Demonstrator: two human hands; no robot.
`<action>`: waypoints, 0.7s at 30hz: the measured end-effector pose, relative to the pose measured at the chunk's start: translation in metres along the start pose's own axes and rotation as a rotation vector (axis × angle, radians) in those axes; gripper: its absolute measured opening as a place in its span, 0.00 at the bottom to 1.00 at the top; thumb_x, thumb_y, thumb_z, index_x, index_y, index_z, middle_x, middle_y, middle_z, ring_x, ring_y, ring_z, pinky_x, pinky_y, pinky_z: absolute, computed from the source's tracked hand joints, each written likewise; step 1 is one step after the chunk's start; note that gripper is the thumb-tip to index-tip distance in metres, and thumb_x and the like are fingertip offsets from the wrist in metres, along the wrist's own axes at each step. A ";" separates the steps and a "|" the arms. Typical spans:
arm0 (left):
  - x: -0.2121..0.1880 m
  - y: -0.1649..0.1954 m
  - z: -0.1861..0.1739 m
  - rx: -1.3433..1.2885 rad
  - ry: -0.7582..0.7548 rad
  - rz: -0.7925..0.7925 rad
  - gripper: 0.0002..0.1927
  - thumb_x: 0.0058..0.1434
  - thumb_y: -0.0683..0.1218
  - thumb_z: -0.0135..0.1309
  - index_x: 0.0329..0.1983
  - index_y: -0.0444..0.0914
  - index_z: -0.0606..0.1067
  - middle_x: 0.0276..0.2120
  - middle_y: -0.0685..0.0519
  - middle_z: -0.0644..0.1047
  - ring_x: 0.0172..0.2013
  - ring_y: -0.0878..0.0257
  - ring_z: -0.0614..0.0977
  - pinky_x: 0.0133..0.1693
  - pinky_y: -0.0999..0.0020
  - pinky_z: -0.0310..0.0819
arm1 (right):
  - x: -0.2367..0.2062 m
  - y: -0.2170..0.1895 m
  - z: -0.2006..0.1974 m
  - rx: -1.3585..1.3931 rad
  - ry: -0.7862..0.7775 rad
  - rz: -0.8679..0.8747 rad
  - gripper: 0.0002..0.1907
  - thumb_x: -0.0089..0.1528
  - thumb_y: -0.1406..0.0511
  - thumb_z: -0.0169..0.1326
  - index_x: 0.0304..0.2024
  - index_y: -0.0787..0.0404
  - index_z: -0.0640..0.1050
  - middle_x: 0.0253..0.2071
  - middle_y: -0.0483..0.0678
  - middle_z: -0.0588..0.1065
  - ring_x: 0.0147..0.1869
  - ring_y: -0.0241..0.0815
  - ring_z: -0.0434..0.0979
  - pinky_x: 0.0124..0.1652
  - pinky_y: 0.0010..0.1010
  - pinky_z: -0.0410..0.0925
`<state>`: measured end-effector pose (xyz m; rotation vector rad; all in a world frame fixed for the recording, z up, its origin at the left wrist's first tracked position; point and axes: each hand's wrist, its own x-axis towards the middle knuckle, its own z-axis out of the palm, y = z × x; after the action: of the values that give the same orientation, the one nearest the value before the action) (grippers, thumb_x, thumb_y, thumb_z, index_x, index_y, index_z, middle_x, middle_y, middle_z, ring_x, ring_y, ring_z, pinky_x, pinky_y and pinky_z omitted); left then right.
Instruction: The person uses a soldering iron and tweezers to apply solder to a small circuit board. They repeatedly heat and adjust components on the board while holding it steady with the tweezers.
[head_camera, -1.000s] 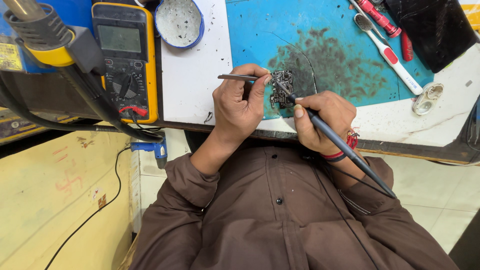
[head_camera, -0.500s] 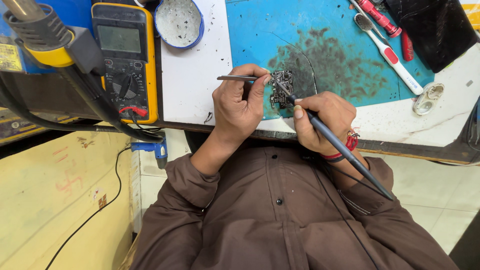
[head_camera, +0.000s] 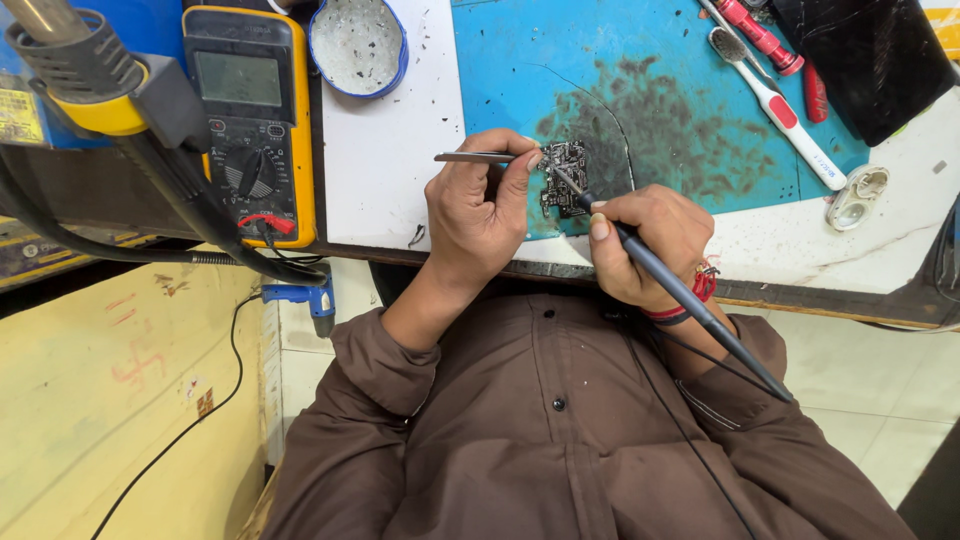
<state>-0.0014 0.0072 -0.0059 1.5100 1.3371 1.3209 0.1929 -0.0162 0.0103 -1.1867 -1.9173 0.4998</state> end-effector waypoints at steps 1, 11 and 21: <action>0.000 0.000 0.000 0.002 0.003 0.006 0.05 0.73 0.40 0.58 0.48 0.36 0.75 0.38 0.54 0.81 0.30 0.71 0.79 0.34 0.75 0.74 | 0.000 0.000 0.000 0.003 0.003 -0.004 0.04 0.64 0.72 0.58 0.39 0.64 0.76 0.31 0.52 0.77 0.32 0.48 0.78 0.31 0.32 0.69; 0.001 0.001 0.000 0.003 -0.003 0.007 0.05 0.72 0.40 0.58 0.47 0.35 0.75 0.37 0.54 0.81 0.30 0.72 0.78 0.33 0.75 0.73 | 0.000 0.000 0.001 -0.009 0.000 0.004 0.03 0.65 0.72 0.59 0.39 0.64 0.76 0.31 0.52 0.77 0.31 0.48 0.78 0.31 0.32 0.68; -0.001 -0.001 -0.001 -0.011 -0.002 -0.013 0.05 0.73 0.41 0.58 0.47 0.35 0.75 0.35 0.55 0.80 0.28 0.73 0.75 0.31 0.76 0.69 | -0.009 0.004 0.004 0.035 0.093 0.060 0.05 0.66 0.70 0.58 0.42 0.66 0.75 0.33 0.53 0.76 0.32 0.47 0.76 0.31 0.32 0.67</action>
<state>-0.0022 0.0065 -0.0068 1.4919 1.3343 1.3164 0.1941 -0.0217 0.0009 -1.2263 -1.7918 0.4993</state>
